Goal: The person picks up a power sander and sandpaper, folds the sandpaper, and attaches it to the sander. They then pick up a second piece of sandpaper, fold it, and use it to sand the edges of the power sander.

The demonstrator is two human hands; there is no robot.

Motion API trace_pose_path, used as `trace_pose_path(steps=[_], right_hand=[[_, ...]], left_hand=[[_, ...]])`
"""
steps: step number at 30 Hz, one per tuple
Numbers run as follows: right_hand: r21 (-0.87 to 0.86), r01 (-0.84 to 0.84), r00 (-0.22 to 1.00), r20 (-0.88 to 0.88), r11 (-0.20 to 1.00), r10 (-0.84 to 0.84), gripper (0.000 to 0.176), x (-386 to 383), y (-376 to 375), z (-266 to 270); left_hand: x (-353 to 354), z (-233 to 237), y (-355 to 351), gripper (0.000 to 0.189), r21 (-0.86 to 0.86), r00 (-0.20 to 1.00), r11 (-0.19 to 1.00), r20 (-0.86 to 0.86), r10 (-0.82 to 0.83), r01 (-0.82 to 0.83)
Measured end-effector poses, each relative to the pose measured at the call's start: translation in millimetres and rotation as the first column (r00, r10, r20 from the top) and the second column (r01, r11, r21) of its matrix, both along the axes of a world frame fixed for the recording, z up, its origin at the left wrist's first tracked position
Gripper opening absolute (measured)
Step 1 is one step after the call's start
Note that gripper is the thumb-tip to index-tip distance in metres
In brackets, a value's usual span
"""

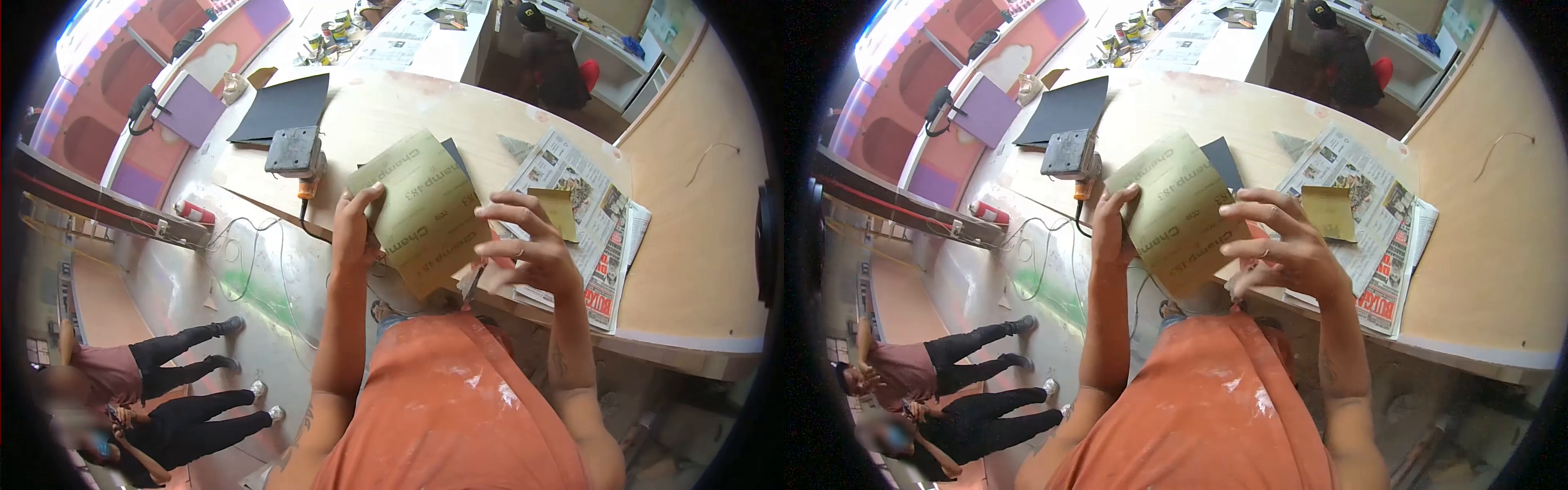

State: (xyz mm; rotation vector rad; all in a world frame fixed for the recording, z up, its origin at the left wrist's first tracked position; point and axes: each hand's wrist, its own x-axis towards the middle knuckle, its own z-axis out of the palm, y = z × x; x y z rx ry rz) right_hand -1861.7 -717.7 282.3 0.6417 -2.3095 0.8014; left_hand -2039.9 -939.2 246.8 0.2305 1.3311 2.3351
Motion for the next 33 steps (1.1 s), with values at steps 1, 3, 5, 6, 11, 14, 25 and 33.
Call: trace_pose_path(steps=[1, 3, 5, 6, 11, 14, 25, 33], right_hand=[[0.018, 0.048, 0.994, 0.094, 0.999, -0.049, 0.047, 5, -5, 9], [0.079, 0.132, 0.977, 0.159, 0.988, -0.143, 0.035, 12, -10, 9], [0.07, 0.14, 0.98, 0.136, 0.988, -0.148, 0.034, 17, -5, -12], [0.056, 0.149, 0.981, 0.116, 0.987, -0.155, 0.034, 20, -4, -16], [0.049, 0.236, 0.892, 0.386, 0.97, -0.236, 0.021, 23, -12, 8], [-0.486, 0.45, 0.825, 0.547, 0.749, -0.141, 0.024, 12, -17, -16], [-0.789, 0.499, 0.866, 0.466, 0.359, -0.182, 0.03, 4, -40, -40], [-0.821, 0.461, 0.88, 0.472, 0.336, -0.056, 0.031, 19, -43, -23]], left_hand=[[3, -4, 1, 0.037, 0.041, 0.996, 0.998, 0.073, -0.056, 0.053], [-1, -21, -3, 0.034, 0.117, 0.958, 0.976, 0.2, -0.204, 0.183], [8, -19, 5, 0.032, 0.076, 0.965, 0.989, 0.22, -0.142, 0.128], [12, -19, 8, 0.032, 0.022, 0.972, 0.995, 0.215, -0.099, 0.097], [31, -19, 20, 0.028, -0.212, 0.984, 0.976, -0.151, -0.09, 0.057], [45, -15, 20, 0.03, -0.195, 0.966, 0.962, -0.139, -0.219, 0.19], [92, -34, 21, 0.038, 0.131, 0.967, 0.959, 0.022, -0.255, 0.25], [109, 5, 34, 0.03, -0.116, 0.99, 0.991, -0.116, -0.084, 0.07]])
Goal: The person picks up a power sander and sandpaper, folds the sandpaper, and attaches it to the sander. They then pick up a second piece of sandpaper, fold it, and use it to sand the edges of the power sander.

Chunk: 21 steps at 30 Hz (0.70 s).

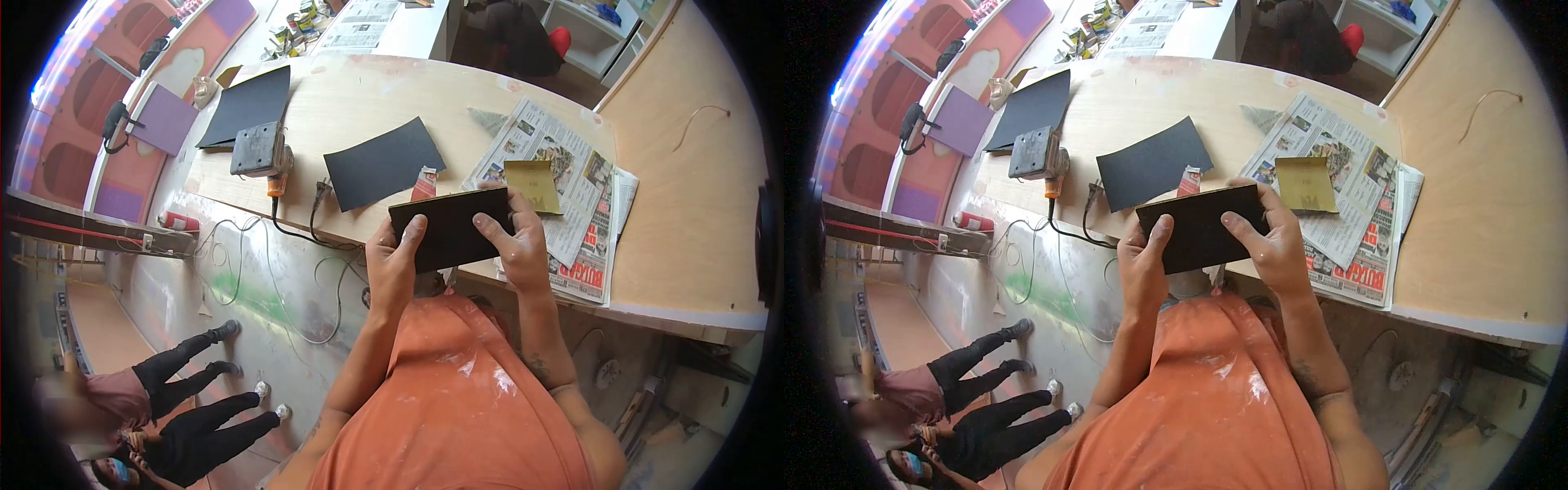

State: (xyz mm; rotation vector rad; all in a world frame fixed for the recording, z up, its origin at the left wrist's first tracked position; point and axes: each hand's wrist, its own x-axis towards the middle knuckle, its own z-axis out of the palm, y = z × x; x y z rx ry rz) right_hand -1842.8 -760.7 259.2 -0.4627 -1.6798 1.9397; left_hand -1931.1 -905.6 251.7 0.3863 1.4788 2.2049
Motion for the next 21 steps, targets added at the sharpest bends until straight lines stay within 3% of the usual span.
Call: trace_pose_path(steps=[7, 9, 11, 16, 18, 19, 21], right_hand=[[-0.047, -0.043, 0.998, 0.035, 0.998, 0.045, 0.027, 9, 7, -1], [-0.135, -0.108, 0.993, 0.03, 0.985, 0.113, 0.028, 11, 10, 3], [-0.162, -0.153, 0.985, 0.048, 0.975, 0.163, 0.027, 13, 12, 12], [-0.152, -0.18, 0.954, 0.214, 0.972, 0.21, 0.024, 17, 17, 11], [-0.28, -0.136, 0.964, 0.182, 0.95, 0.192, 0.02, 18, 15, 12], [-0.281, -0.132, 0.965, 0.183, 0.951, 0.188, 0.02, 18, 14, 10], [-0.071, -0.082, 0.976, 0.197, 0.994, 0.094, 0.021, 18, 13, 4]], left_hand=[[5, 0, 1, 0.024, -0.036, 0.999, 0.999, -0.041, 0.017, -0.018], [4, 1, -1, 0.022, -0.052, 0.999, 0.999, -0.045, 0.011, -0.013], [2, 1, -5, 0.02, -0.2, 0.981, 0.98, -0.192, -0.041, 0.001], [-2, -4, -6, 0.018, -0.298, 0.946, 0.954, -0.301, -0.122, 0.028], [-4, -5, -5, 0.018, -0.309, 0.938, 0.951, -0.318, -0.138, 0.036], [-4, -7, -5, 0.019, -0.309, 0.938, 0.95, -0.315, -0.143, 0.042], [-6, -10, -5, 0.02, -0.311, 0.938, 0.949, -0.31, -0.154, 0.053]])
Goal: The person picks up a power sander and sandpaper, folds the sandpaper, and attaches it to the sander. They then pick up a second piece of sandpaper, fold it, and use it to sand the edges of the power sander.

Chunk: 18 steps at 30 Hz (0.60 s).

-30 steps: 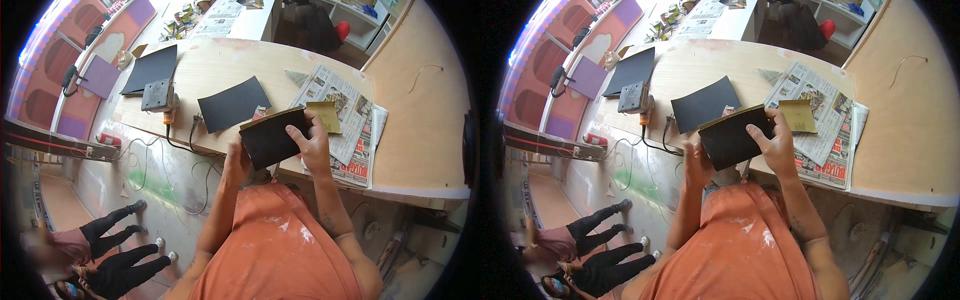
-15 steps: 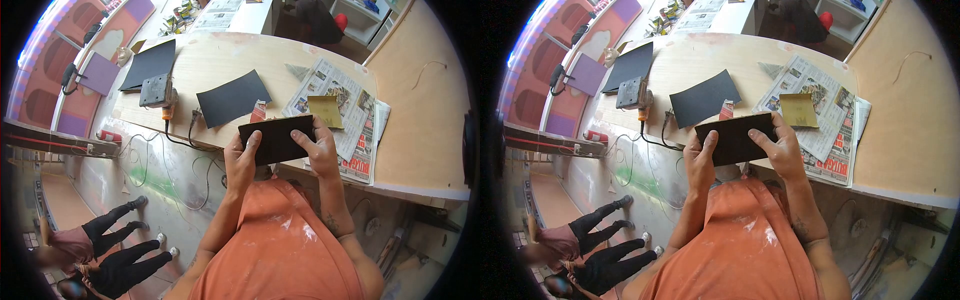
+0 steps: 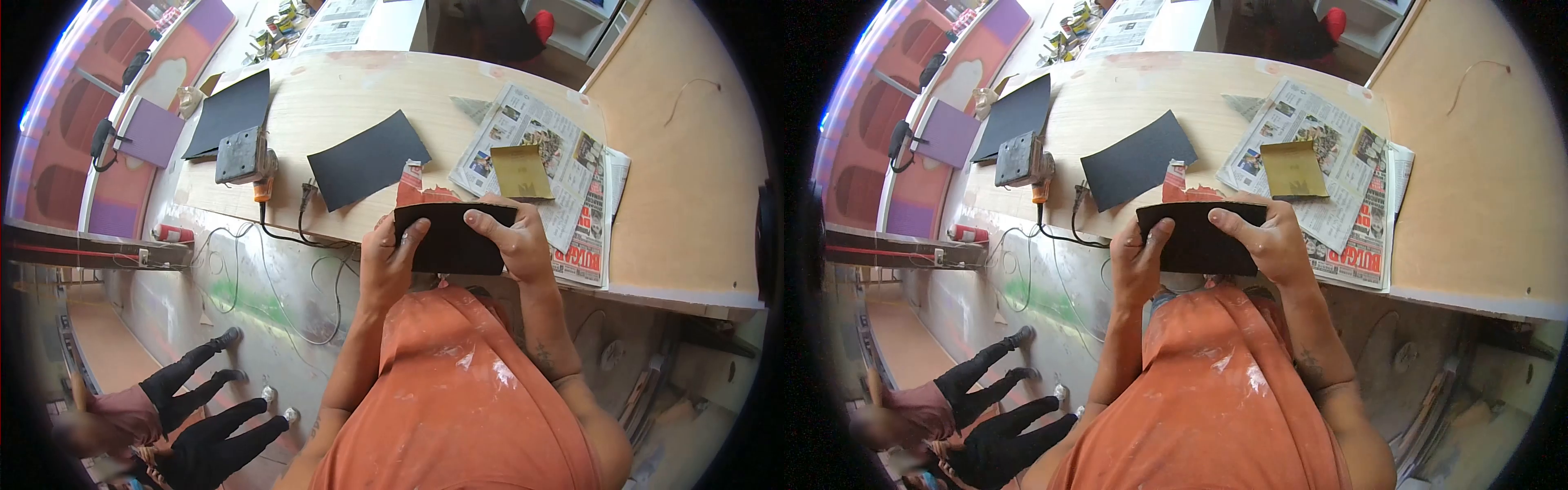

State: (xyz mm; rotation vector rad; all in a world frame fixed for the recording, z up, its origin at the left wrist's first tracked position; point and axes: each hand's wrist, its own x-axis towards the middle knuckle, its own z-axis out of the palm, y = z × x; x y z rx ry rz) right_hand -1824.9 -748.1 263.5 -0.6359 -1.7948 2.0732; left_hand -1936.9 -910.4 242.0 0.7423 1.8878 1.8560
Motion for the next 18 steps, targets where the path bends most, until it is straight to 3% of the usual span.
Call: trace_pose_path(steps=[5, 13, 16, 18], right_hand=[[-0.029, -0.005, 1.0, 0.004, 1.0, 0.005, 0.023, 3, -1, 1], [-0.043, -0.003, 0.998, 0.056, 0.999, 0.005, 0.028, 4, -3, -1], [0.047, 0.063, 0.997, 0.03, 0.997, -0.065, 0.026, 3, -7, 5], [0.031, 0.216, 0.975, -0.061, 0.976, -0.214, 0.024, 1, -10, 8]], left_hand=[[0, 6, 2, 0.023, 0.071, 0.987, 0.996, 0.148, -0.055, 0.045], [-10, 14, 6, 0.023, 0.052, 0.974, 0.986, 0.151, -0.167, 0.161], [-9, 20, 12, 0.025, 0.131, 0.962, 0.982, 0.218, -0.164, 0.137], [-10, 19, 10, 0.026, 0.192, 0.951, 0.977, 0.277, -0.141, 0.089]])
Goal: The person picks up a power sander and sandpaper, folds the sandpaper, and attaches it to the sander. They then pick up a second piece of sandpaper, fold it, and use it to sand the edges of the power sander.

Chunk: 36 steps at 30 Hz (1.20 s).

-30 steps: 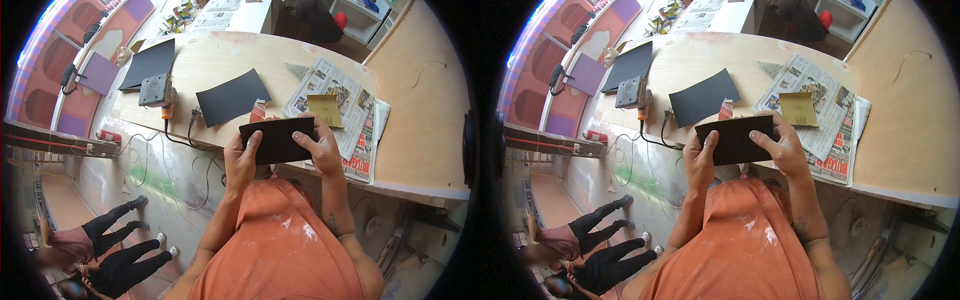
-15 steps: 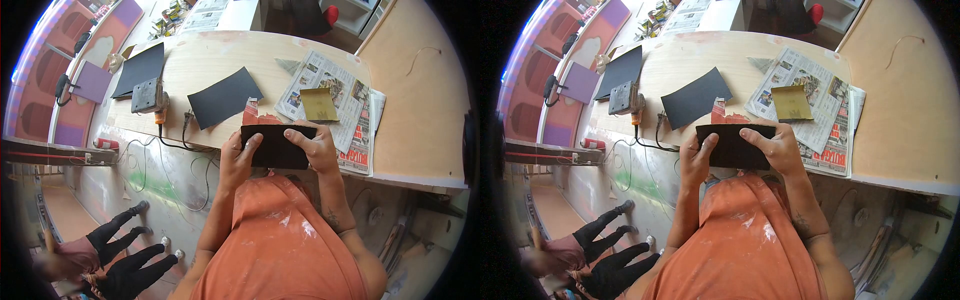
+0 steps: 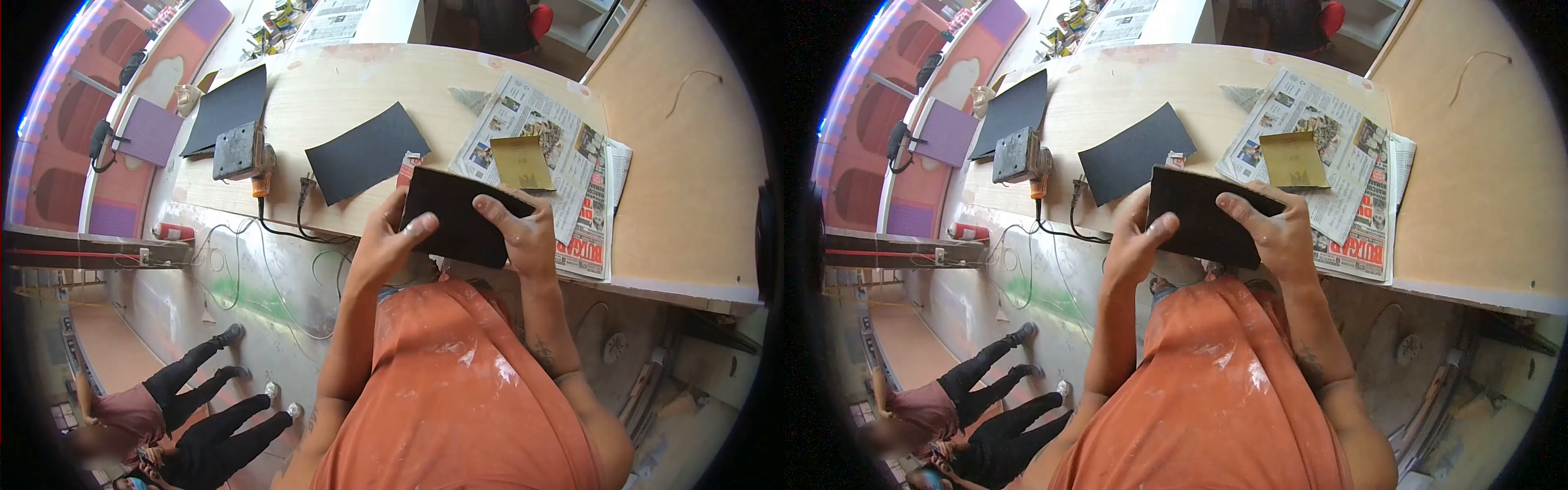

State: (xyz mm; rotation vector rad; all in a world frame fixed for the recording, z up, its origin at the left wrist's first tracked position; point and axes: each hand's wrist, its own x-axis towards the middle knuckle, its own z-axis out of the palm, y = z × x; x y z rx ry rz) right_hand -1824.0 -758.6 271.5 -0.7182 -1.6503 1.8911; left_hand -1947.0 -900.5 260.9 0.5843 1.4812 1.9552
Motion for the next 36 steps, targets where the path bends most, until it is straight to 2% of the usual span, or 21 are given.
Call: trace_pose_path(steps=[2, 3, 7, 9, 10, 12, 16, 18, 21, 28, 30, 31, 33, 34, 36], right_hand=[[0.063, 0.031, 0.999, -0.016, 0.998, -0.03, 0.024, -1, 3, 5], [0.121, 0.061, 0.998, -0.028, 0.991, -0.058, 0.023, -2, 4, 5], [0.147, 0.106, 0.993, -0.073, 0.984, -0.096, 0.021, -1, 7, 1], [0.04, 0.165, 0.972, -0.179, 0.985, -0.156, 0.021, -1, 7, 1], [0.045, 0.164, 0.972, -0.178, 0.985, -0.153, 0.021, -1, 7, 2], [-0.066, 0.154, 0.969, -0.184, 0.986, -0.164, 0.022, 1, 6, 4], [-0.056, 0.159, 0.963, -0.213, 0.986, -0.167, 0.023, 1, 7, 1], [-0.114, 0.089, 0.969, -0.219, 0.989, -0.112, 0.022, 2, 8, 0], [-0.168, 0.072, 0.972, -0.209, 0.983, -0.107, 0.021, 4, 8, -2], [-0.055, 0.125, 0.975, -0.178, 0.991, -0.133, 0.021, 6, 6, -3], [-0.117, 0.149, 0.966, -0.194, 0.982, -0.17, 0.022, 6, 7, -1], [-0.121, 0.151, 0.965, -0.197, 0.981, -0.173, 0.022, 6, 8, -2], [-0.043, 0.192, 0.963, -0.187, 0.98, -0.197, 0.021, 8, 8, -5], [-0.05, 0.19, 0.963, -0.185, 0.98, -0.197, 0.021, 10, 7, -5], [0.036, 0.246, 0.956, -0.176, 0.969, -0.236, 0.02, 13, 10, -3]], left_hand=[[-6, -12, -12, 0.028, -0.166, 0.963, 0.956, -0.076, -0.258, 0.243], [1, -15, -12, 0.026, -0.133, 0.982, 0.974, -0.031, -0.188, 0.183], [7, -12, -7, 0.029, -0.158, 0.99, 0.978, -0.015, -0.142, 0.138], [8, -12, -2, 0.022, -0.13, 0.98, 0.985, -0.143, -0.136, 0.117], [9, -8, -1, 0.022, -0.125, 0.981, 0.985, -0.143, -0.133, 0.116], [12, 3, 1, 0.018, -0.149, 0.98, 0.986, -0.175, -0.096, 0.07], [13, -8, 1, 0.018, -0.172, 0.986, 0.983, -0.144, -0.082, 0.057], [13, -6, 1, 0.017, -0.152, 0.993, 0.987, -0.095, -0.065, 0.051], [12, 2, -2, 0.021, -0.165, 0.994, 0.982, -0.046, -0.101, 0.093], [16, 1, -6, 0.019, -0.149, 0.992, 0.986, -0.087, -0.094, 0.08], [17, -6, -10, 0.022, 0.048, 0.982, 0.986, 0.101, -0.161, 0.157], [17, -5, -10, 0.022, 0.044, 0.982, 0.986, 0.098, -0.163, 0.159], [21, -4, -10, 0.024, -0.06, 0.994, 0.994, -0.061, -0.091, 0.088], [20, -7, -13, 0.024, -0.067, 0.994, 0.994, -0.06, -0.09, 0.086], [15, -12, -15, 0.025, -0.335, 0.886, 0.942, -0.424, -0.188, 0.039]])
